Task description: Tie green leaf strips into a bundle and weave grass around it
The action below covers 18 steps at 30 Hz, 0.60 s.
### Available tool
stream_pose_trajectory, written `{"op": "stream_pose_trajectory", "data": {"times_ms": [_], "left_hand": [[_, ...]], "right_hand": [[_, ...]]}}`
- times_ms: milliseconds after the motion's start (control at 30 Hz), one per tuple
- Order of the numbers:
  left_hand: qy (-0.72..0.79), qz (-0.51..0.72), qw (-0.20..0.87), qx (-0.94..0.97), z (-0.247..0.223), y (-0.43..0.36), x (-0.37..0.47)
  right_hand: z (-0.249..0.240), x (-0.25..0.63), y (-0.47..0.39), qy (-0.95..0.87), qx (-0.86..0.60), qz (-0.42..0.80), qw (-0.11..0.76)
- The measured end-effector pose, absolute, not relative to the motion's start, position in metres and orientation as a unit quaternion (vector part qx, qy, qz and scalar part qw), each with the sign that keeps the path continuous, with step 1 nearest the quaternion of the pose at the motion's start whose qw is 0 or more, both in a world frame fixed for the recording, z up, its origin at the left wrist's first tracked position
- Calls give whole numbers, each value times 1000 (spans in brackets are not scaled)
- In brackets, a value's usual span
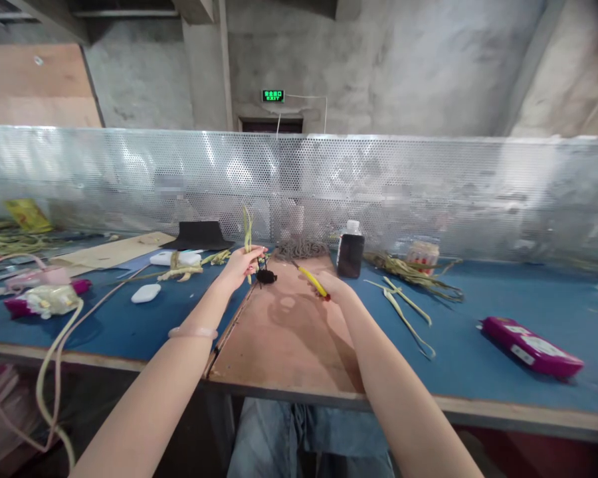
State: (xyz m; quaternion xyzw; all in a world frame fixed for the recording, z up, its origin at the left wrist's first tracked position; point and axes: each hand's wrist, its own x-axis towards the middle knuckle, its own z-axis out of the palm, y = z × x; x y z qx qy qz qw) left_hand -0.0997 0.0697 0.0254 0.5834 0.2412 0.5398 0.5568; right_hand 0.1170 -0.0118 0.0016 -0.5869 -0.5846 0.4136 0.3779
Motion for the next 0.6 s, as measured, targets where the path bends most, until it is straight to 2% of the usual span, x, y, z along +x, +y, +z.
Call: {"op": "stream_pose_trajectory", "data": {"times_ms": [300, 600], "left_hand": [[238, 590, 548, 543, 31, 69, -102], [224, 597, 559, 530, 34, 70, -105]], "right_hand": [[23, 91, -41, -528, -376, 661, 379], [18, 78, -40, -516, -367, 660, 404]]}}
